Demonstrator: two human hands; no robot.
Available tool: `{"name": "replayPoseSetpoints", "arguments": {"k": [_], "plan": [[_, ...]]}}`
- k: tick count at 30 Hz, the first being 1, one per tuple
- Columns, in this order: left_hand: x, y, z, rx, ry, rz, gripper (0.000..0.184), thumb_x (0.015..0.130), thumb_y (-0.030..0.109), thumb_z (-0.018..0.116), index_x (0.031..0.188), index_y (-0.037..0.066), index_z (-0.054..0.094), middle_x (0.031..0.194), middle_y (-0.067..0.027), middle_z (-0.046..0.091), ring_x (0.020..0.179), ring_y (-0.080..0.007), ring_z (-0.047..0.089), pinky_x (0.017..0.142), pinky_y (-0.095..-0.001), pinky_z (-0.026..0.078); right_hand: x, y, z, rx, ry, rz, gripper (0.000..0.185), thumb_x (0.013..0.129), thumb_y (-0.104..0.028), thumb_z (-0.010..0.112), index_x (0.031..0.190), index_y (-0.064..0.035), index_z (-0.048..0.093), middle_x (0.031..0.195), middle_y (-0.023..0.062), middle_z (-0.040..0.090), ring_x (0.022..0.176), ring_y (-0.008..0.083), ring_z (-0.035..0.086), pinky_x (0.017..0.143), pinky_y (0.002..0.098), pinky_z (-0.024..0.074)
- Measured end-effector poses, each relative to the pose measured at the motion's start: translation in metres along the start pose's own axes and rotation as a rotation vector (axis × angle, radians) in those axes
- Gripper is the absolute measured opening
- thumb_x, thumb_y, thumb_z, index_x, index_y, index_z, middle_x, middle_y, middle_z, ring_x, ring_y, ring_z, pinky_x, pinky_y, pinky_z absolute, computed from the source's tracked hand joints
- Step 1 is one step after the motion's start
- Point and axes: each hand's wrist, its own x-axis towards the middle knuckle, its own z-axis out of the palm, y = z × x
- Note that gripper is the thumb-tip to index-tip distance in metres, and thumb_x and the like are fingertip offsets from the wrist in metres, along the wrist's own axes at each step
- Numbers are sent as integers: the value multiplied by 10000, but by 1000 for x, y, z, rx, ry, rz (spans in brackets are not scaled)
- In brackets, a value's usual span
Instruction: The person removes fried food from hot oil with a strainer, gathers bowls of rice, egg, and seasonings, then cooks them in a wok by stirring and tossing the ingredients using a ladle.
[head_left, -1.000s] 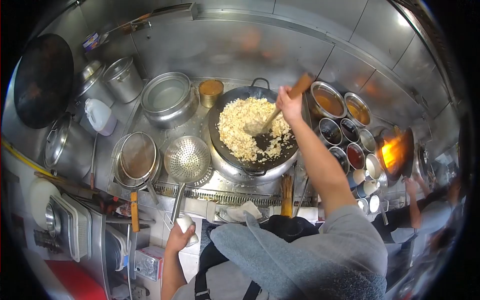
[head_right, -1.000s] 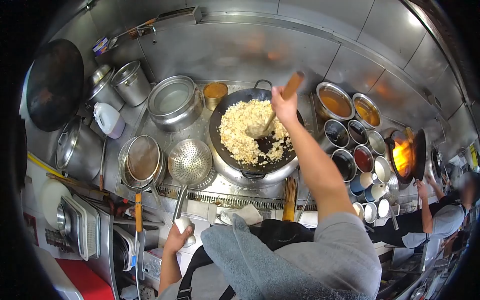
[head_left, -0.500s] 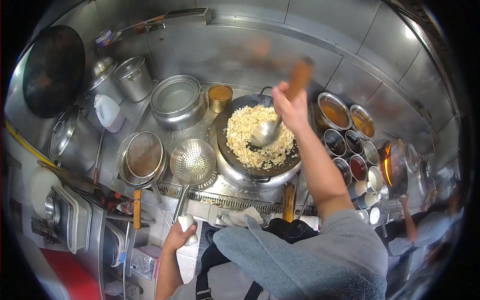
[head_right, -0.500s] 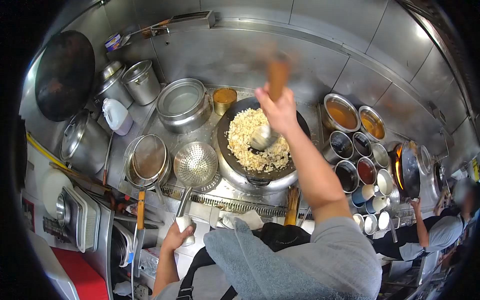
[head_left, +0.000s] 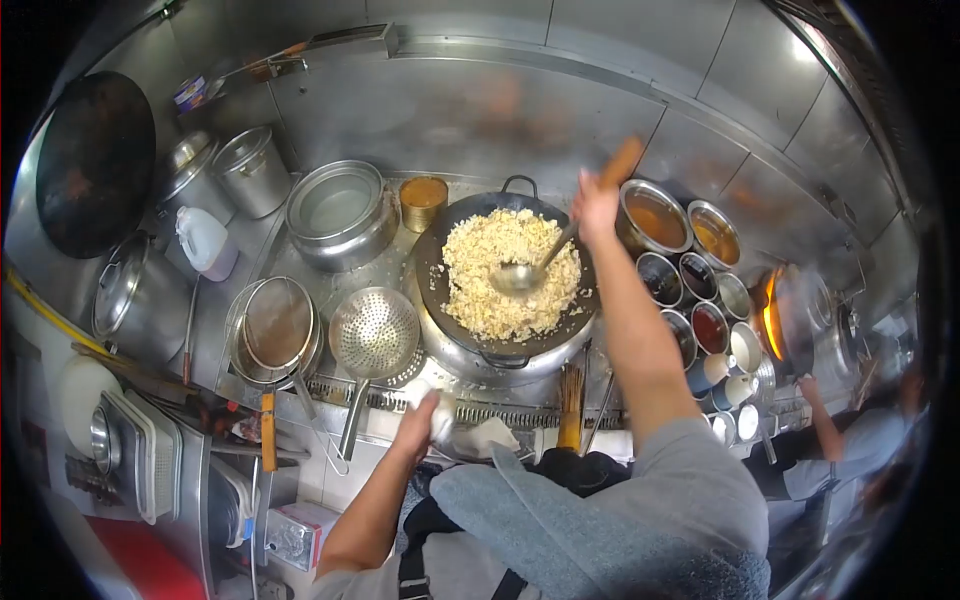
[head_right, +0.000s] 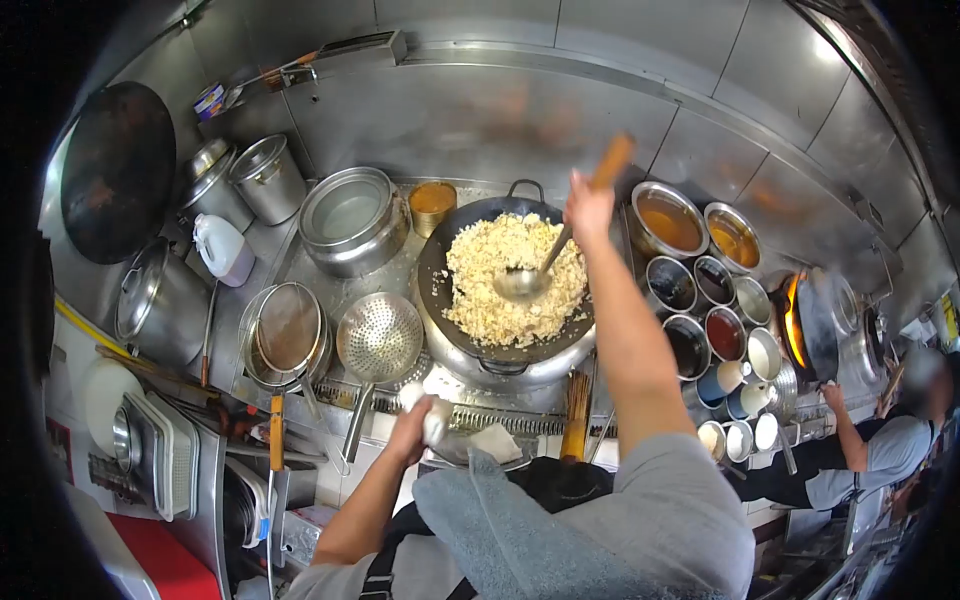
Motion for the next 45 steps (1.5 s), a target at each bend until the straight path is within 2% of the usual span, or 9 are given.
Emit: {"name": "replayPoseSetpoints", "arguments": {"k": [4, 8, 12, 17, 21, 28, 36, 38, 45], "plan": [[35, 12, 63, -44, -159, -212, 613, 963, 590, 395, 1169, 29, 533, 987, -120, 612, 836, -254, 635, 687, -492, 544, -5, -94, 28, -37, -81, -192, 302, 921, -236, 643, 723, -95, 463, 517, -37, 415, 386, 80, 341, 375, 249, 286], [103, -12, 111, -170, -109, -118, 344, 942, 345, 569, 981, 4, 598, 793, -99, 624, 644, -243, 624, 545, -412, 518, -18, 58, 2, -185, 132, -377, 292, 916, -263, 650, 737, -95, 491, 518, -43, 437, 388, 95, 405, 370, 267, 308], [140, -40, 119, 55, 129, 81, 159, 809, 91, 582, 929, -12, 572, 751, -115, 596, 573, -228, 598, 442, -386, 454, 21, -36, 33, -323, -32, -51, 316, 903, -231, 667, 696, -110, 461, 512, -56, 411, 383, 93, 373, 367, 263, 318], [125, -24, 126, 86, 151, 109, 194, 808, 82, 566, 961, -37, 577, 777, -120, 606, 593, -228, 604, 479, -381, 465, 3, 2, -7, -18, 42, -587, 282, 911, -210, 650, 719, -103, 474, 516, -47, 408, 390, 89, 375, 369, 256, 318], [122, -35, 119, 48, 122, 102, 209, 813, 97, 563, 943, -63, 599, 842, -129, 631, 666, -206, 616, 552, -364, 469, 5, -10, 24, -145, -18, -125, 255, 918, -189, 638, 734, -85, 495, 521, -32, 446, 389, 80, 394, 364, 260, 306], [134, -32, 115, 151, 96, 127, 256, 816, 77, 565, 1046, -37, 570, 836, -121, 623, 663, -219, 629, 528, -363, 489, -15, 81, 8, -122, -139, -347, 270, 909, -178, 653, 732, -95, 467, 536, -44, 425, 448, 60, 427, 402, 224, 320], [121, -27, 120, 279, 216, 204, 276, 818, 139, 583, 1029, -39, 594, 877, -115, 639, 756, -205, 623, 636, -347, 495, -88, -5, 44, 69, -497, -469, 302, 925, -168, 620, 698, -92, 436, 548, -26, 425, 482, 77, 405, 464, 247, 340], [119, -21, 118, 218, 135, 193, 335, 785, 177, 619, 1014, -66, 620, 945, -170, 670, 849, -252, 651, 732, -374, 501, -80, 58, 25, -29, -450, -84, 363, 905, -311, 652, 667, -88, 493, 573, -24, 506, 517, 95, 471, 496, 264, 379], [135, -24, 108, 204, 32, 43, 333, 800, 156, 602, 1003, -108, 582, 843, -182, 646, 661, -263, 641, 533, -395, 491, -106, -83, 28, -218, -47, -154, 325, 913, -240, 652, 685, -87, 477, 551, -34, 468, 459, 68, 424, 426, 244, 327]]}}
